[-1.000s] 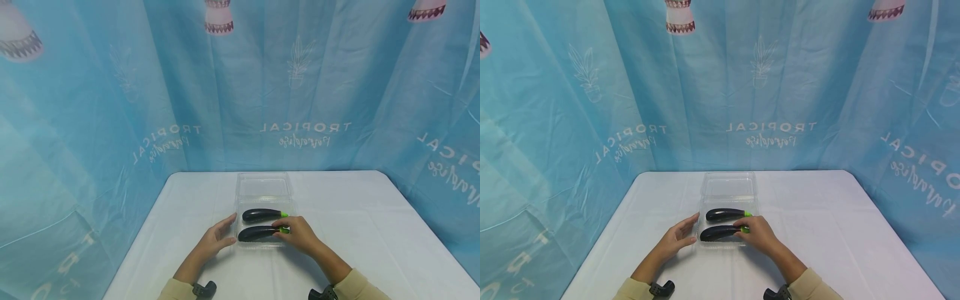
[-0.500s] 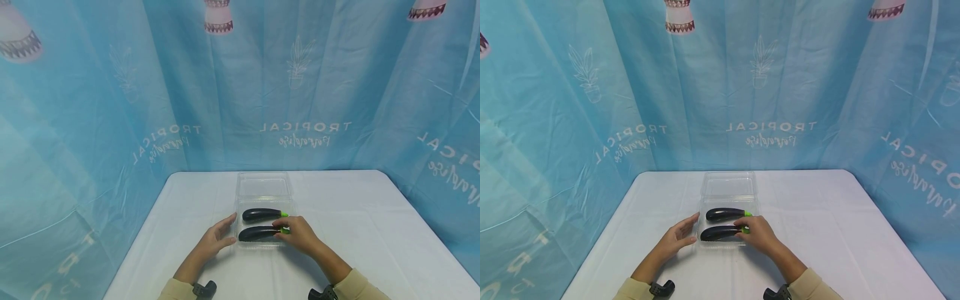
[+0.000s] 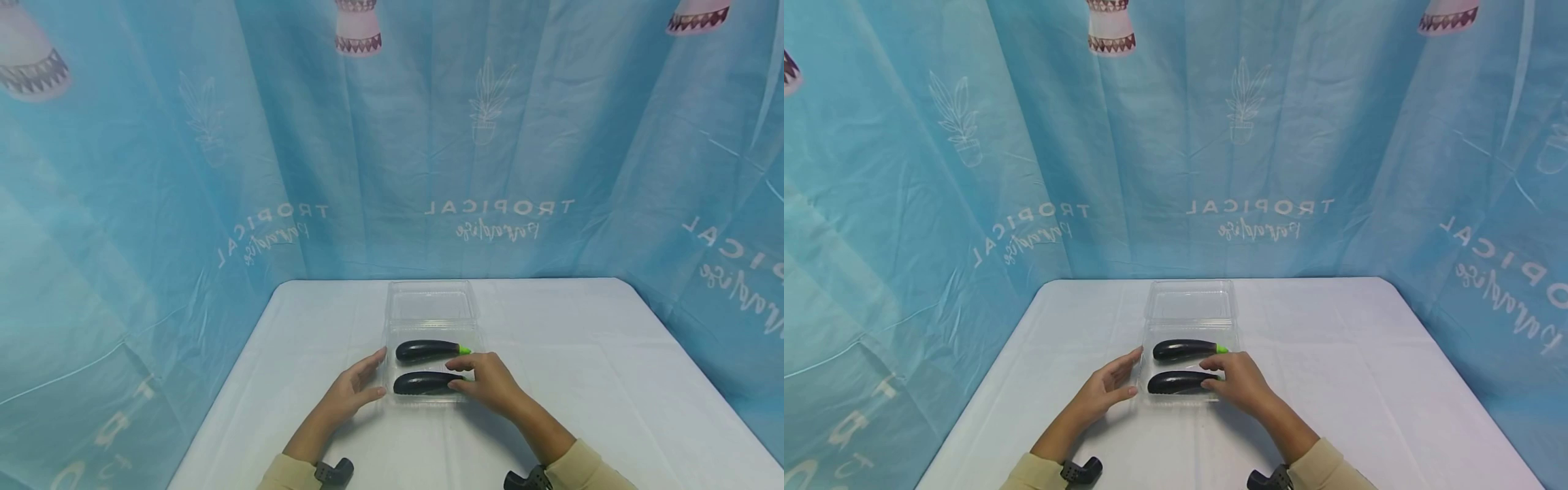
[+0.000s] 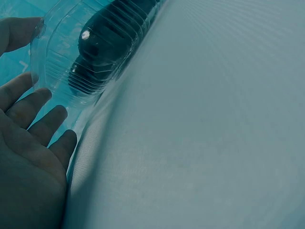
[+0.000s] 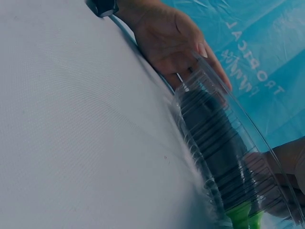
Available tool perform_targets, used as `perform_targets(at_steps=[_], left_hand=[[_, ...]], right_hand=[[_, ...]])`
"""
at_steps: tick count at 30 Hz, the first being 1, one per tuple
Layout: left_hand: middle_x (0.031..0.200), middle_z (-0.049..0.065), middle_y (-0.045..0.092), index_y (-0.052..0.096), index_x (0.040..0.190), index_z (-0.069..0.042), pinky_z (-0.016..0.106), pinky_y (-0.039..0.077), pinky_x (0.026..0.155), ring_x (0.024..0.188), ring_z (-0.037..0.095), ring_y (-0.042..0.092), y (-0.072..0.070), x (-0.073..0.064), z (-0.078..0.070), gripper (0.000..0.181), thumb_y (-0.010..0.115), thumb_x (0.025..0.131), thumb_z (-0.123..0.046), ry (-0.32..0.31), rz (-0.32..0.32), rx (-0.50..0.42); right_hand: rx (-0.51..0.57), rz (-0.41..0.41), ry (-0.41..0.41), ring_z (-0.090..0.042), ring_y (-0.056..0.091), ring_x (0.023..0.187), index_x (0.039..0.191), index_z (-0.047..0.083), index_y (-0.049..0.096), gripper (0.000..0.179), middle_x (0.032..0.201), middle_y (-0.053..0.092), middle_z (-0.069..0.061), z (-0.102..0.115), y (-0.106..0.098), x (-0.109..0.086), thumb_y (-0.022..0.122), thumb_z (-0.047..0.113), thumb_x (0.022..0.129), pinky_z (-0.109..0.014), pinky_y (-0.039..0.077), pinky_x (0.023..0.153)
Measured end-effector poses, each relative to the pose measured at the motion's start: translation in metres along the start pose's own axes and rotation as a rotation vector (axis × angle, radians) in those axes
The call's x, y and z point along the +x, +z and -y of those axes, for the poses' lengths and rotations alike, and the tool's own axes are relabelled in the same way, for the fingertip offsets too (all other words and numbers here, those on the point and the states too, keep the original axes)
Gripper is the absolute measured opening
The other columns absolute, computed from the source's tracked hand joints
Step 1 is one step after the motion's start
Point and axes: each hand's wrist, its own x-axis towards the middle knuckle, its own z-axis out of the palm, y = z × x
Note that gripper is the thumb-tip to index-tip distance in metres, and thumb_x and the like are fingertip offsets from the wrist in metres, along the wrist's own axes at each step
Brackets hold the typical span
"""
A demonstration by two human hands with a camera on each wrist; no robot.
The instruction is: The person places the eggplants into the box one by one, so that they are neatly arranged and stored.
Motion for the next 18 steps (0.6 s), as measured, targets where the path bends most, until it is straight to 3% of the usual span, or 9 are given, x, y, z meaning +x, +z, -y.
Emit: perform_targets(at_steps=[4,11,18], left_hand=[[0.165,0.001,0.04,0.045,0.159,-0.009,0.038,0.025,0.124,0.154,0.024,0.031,0.0,0.0,0.0,0.074,0.08,0.094,-0.014,-0.012,0.001,-0.01],[0.165,0.0,0.039,0.045,0.159,-0.01,0.036,0.025,0.124,0.154,0.022,0.031,-0.001,0.0,0.0,0.074,0.08,0.094,-0.011,-0.016,0.018,-0.024],[0.165,0.002,0.04,0.046,0.159,-0.01,0.041,0.025,0.124,0.153,0.026,0.032,-0.003,0.0,-0.002,0.072,0.079,0.095,-0.012,-0.01,0.019,-0.012]], right_hand=[[0.014,-0.015,-0.003,-0.023,0.074,0.102,0.112,0.006,0.081,0.029,0.107,0.078,0.003,-0.002,-0.001,-0.001,0.089,0.011,0.085,-0.051,0.062,0.089],[0.065,-0.069,0.054,-0.019,0.072,0.105,0.112,0.012,0.083,0.026,0.108,0.078,0.006,-0.002,-0.006,-0.002,0.089,0.018,0.087,-0.041,0.062,0.082],[0.15,-0.138,0.027,-0.017,0.072,0.11,0.114,0.012,0.082,0.026,0.113,0.077,0.008,0.001,-0.022,-0.002,0.088,0.018,0.089,-0.053,0.058,0.097]])
